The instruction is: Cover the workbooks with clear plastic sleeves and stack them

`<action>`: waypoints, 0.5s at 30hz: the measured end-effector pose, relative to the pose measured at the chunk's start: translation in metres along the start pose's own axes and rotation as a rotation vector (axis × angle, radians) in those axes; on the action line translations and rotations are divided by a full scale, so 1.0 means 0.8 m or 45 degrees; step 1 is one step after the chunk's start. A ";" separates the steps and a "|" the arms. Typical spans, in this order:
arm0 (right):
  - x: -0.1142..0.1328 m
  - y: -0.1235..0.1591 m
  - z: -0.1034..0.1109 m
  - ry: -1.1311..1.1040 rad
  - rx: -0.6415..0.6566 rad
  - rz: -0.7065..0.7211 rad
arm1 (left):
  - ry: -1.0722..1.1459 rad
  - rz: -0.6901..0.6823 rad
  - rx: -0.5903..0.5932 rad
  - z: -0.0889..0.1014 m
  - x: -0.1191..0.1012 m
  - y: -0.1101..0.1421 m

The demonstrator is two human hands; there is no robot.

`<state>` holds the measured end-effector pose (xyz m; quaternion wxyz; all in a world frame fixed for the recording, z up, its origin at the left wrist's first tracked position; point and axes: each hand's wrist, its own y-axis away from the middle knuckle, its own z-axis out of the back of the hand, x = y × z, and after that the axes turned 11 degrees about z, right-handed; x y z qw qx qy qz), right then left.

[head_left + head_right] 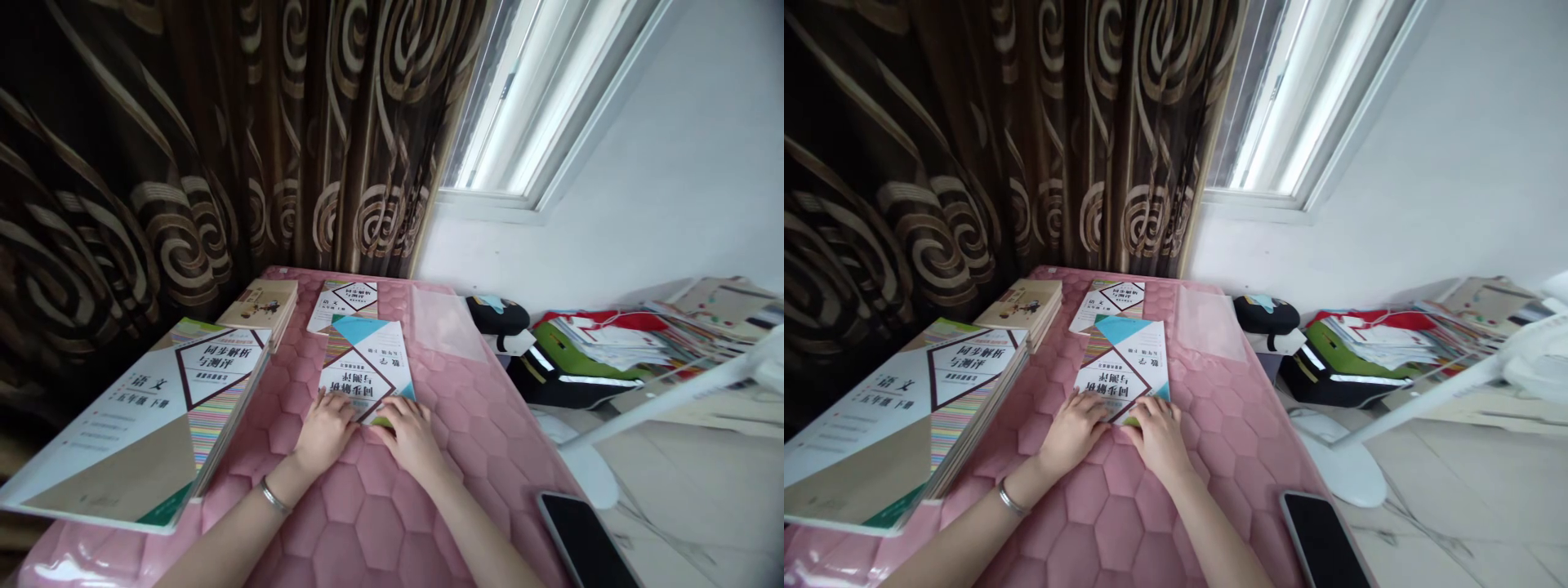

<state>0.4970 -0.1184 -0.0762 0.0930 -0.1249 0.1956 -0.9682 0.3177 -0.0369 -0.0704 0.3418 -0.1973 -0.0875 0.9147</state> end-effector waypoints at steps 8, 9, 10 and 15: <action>-0.061 0.039 0.029 0.000 0.110 -0.146 | -0.028 0.122 -0.119 0.028 0.054 0.017; -0.067 0.043 0.030 -0.017 0.119 -0.145 | -0.017 0.139 -0.133 0.028 0.061 0.019; -0.072 0.047 0.030 -0.038 0.124 -0.140 | 0.002 0.149 -0.141 0.026 0.066 0.020; -0.082 0.052 0.026 -0.097 0.123 -0.113 | 0.116 0.120 -0.130 0.015 0.085 0.021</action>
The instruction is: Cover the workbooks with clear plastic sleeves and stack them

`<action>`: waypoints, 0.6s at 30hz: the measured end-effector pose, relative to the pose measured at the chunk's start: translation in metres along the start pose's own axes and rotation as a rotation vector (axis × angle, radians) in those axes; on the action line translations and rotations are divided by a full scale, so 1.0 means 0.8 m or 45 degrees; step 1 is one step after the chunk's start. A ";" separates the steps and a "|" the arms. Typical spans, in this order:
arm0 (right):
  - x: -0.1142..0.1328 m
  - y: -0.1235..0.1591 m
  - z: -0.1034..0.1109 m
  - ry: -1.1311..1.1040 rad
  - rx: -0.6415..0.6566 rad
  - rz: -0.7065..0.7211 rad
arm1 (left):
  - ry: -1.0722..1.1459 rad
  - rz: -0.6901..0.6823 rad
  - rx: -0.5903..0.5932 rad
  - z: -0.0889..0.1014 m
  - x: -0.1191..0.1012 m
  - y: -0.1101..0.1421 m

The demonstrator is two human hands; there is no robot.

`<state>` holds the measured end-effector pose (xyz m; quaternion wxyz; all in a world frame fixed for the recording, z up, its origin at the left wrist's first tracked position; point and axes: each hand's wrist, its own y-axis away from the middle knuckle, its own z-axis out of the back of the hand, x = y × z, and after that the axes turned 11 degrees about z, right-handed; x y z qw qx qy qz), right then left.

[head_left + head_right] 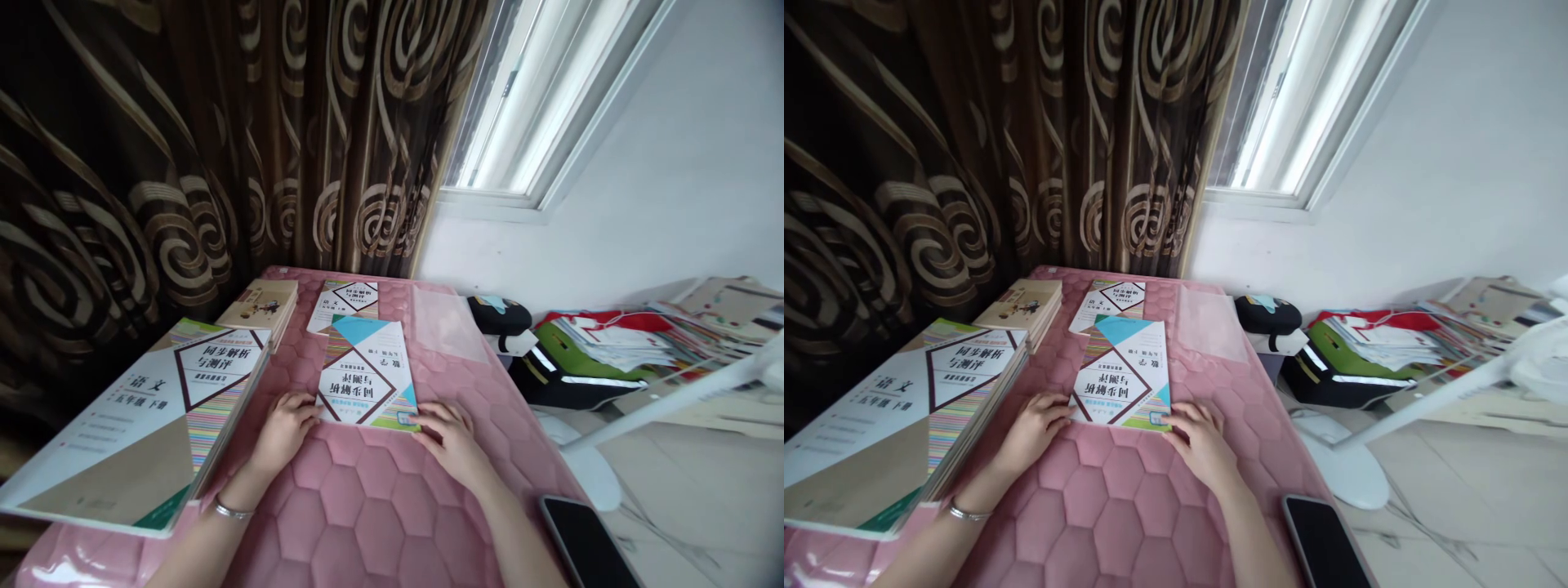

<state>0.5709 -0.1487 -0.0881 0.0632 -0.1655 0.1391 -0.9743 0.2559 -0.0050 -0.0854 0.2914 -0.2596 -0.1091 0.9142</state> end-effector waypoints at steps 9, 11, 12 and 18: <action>0.001 0.002 0.004 -0.030 0.005 0.038 | 0.026 -0.005 0.020 0.002 0.002 -0.002; 0.005 0.002 0.006 -0.030 0.009 0.039 | 0.000 0.001 0.020 0.006 -0.003 0.000; 0.008 0.001 0.008 -0.016 0.012 0.032 | -0.031 0.011 0.012 0.009 -0.008 0.001; 0.046 -0.020 0.003 0.148 0.023 0.003 | -0.247 0.017 0.075 0.014 -0.057 0.003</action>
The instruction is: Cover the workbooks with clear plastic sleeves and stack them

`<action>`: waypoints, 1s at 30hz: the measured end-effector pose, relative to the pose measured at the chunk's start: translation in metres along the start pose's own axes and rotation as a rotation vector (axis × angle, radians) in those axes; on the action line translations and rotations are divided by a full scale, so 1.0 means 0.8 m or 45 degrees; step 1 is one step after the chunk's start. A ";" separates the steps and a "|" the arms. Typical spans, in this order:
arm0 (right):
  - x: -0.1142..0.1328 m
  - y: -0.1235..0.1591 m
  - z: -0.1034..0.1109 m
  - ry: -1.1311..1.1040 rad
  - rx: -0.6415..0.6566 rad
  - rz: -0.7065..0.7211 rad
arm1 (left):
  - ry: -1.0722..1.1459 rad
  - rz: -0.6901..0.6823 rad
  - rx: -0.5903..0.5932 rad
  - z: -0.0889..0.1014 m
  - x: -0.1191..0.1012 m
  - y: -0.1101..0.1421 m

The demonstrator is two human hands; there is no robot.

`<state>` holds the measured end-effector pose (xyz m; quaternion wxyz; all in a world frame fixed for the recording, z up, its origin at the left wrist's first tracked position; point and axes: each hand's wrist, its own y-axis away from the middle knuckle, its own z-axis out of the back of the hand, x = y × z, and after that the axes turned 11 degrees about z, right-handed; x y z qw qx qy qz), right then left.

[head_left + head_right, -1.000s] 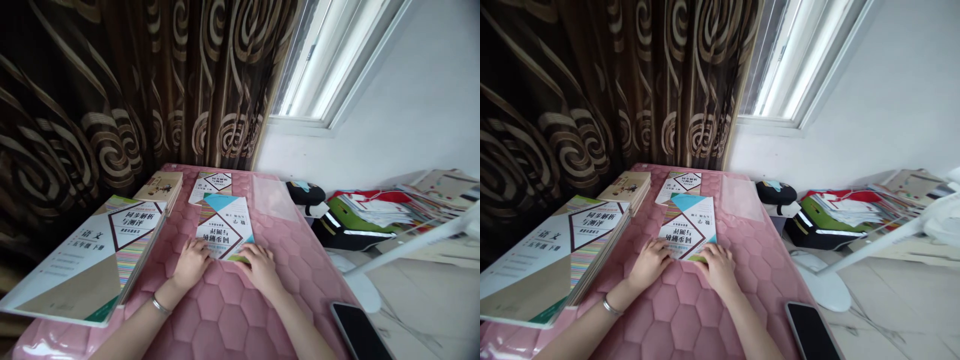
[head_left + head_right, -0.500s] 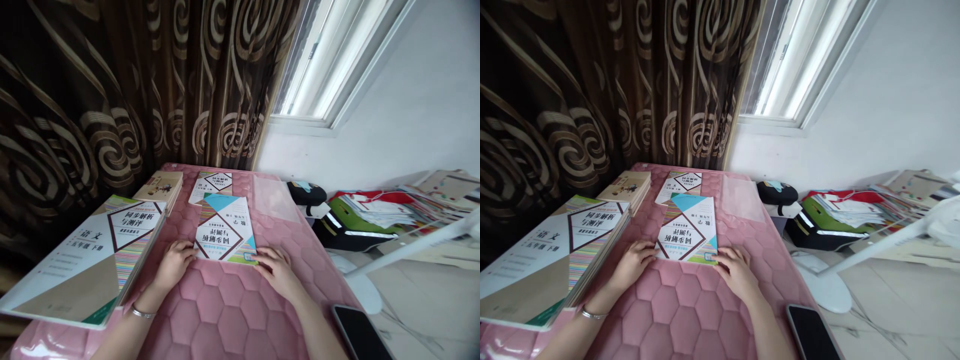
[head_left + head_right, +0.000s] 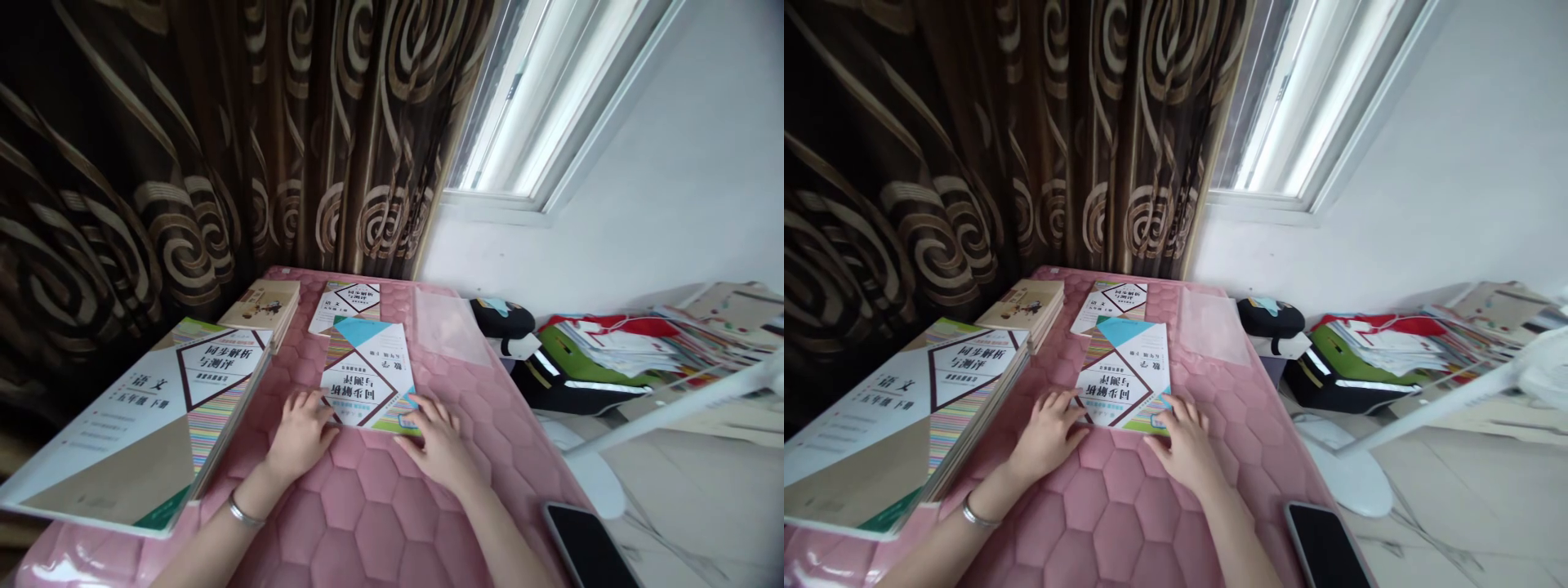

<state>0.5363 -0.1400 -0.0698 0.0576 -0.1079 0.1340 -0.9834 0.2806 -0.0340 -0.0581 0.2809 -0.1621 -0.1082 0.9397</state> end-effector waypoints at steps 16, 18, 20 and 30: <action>0.032 -0.023 -0.015 0.002 -0.041 0.149 | 0.069 -0.123 0.056 -0.026 -0.031 -0.011; 0.019 -0.016 -0.009 -0.001 -0.021 0.124 | 0.068 -0.065 0.043 -0.020 -0.015 -0.008; 0.004 -0.008 -0.003 -0.009 0.014 0.091 | 0.072 -0.005 0.014 -0.015 0.000 -0.004; -0.036 0.019 -0.002 -0.216 0.075 -0.035 | 0.209 0.345 0.129 -0.009 0.022 -0.002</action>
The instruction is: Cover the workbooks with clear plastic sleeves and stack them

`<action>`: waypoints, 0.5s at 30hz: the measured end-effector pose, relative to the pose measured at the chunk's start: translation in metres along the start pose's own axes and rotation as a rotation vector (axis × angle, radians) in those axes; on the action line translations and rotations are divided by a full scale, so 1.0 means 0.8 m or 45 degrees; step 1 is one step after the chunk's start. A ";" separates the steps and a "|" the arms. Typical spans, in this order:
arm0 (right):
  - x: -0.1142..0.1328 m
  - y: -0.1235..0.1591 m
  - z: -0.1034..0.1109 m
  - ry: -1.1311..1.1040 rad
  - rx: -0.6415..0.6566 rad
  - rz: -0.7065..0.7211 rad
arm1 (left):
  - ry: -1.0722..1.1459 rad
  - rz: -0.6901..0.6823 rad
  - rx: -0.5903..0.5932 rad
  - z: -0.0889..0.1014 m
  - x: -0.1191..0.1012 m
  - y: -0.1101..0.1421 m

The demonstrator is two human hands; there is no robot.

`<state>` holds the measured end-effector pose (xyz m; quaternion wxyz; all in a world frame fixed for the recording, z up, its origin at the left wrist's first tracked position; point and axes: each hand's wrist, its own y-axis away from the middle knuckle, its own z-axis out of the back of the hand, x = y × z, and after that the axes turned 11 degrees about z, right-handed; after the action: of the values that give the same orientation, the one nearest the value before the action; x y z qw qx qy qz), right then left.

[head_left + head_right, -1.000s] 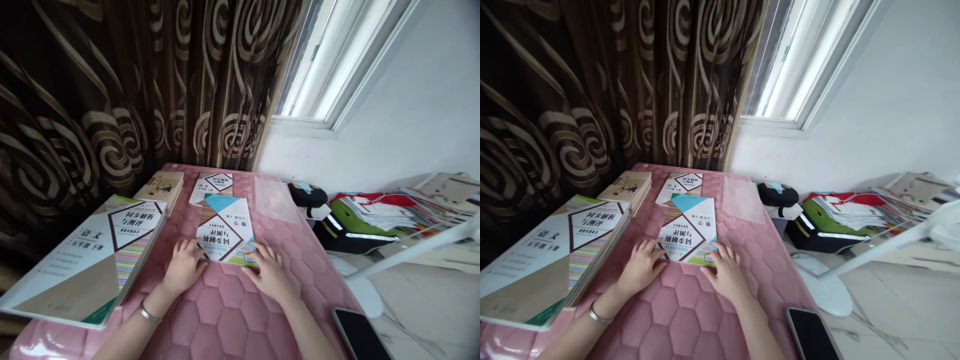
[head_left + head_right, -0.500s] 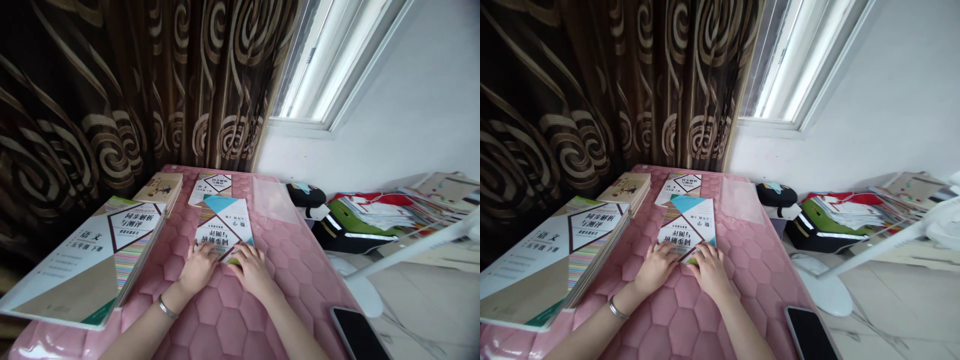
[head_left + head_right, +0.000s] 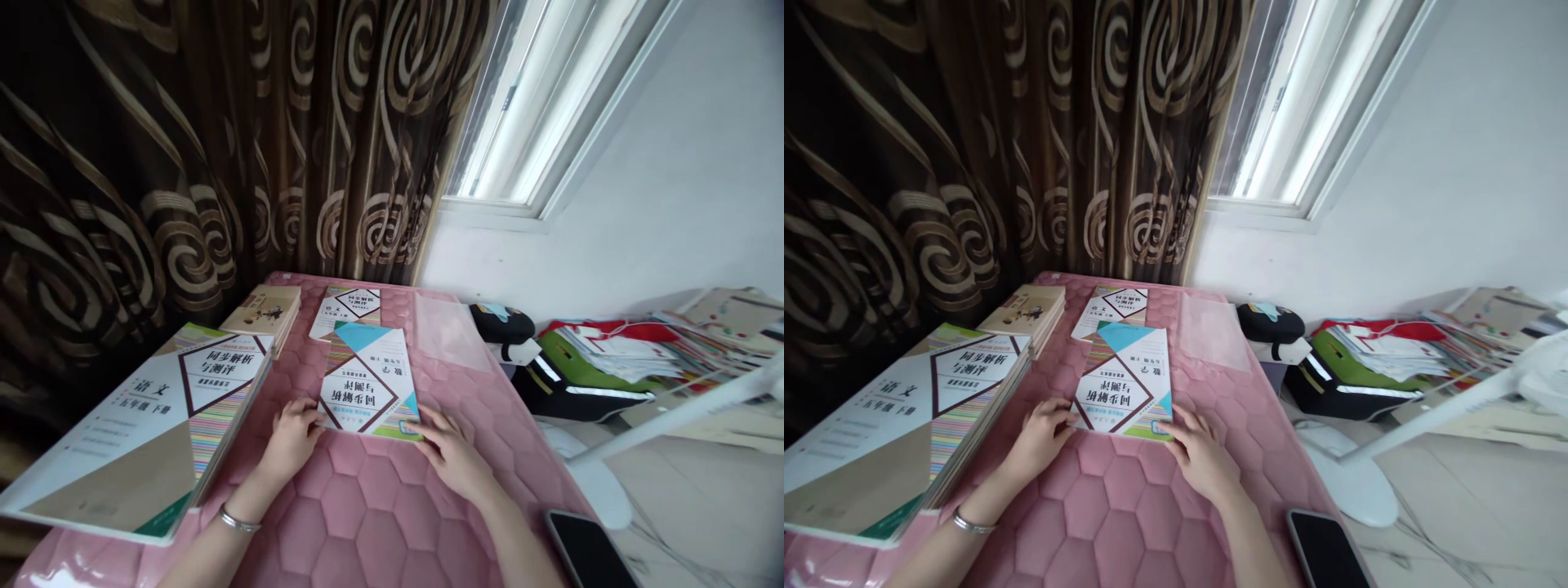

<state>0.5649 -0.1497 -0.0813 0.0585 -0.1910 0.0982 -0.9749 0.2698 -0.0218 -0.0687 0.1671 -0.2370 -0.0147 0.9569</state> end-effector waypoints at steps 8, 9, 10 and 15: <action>0.002 -0.076 0.017 -0.149 -0.080 -0.281 | 0.161 -0.050 -0.025 -0.001 -0.017 -0.020; 0.000 -0.091 0.018 -0.129 -0.089 -0.352 | 0.155 -0.026 -0.036 -0.003 -0.019 -0.023; -0.001 -0.104 0.018 -0.110 -0.100 -0.399 | 0.145 -0.001 -0.041 -0.005 -0.022 -0.025; 0.005 -0.121 0.005 -0.049 -0.123 -0.476 | 0.107 0.044 -0.056 -0.008 -0.020 -0.030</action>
<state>0.5550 -0.0568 -0.0555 -0.1311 -0.2270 0.1067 -0.9591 0.2938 -0.0047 -0.0644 0.1458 -0.2807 -0.0245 0.9483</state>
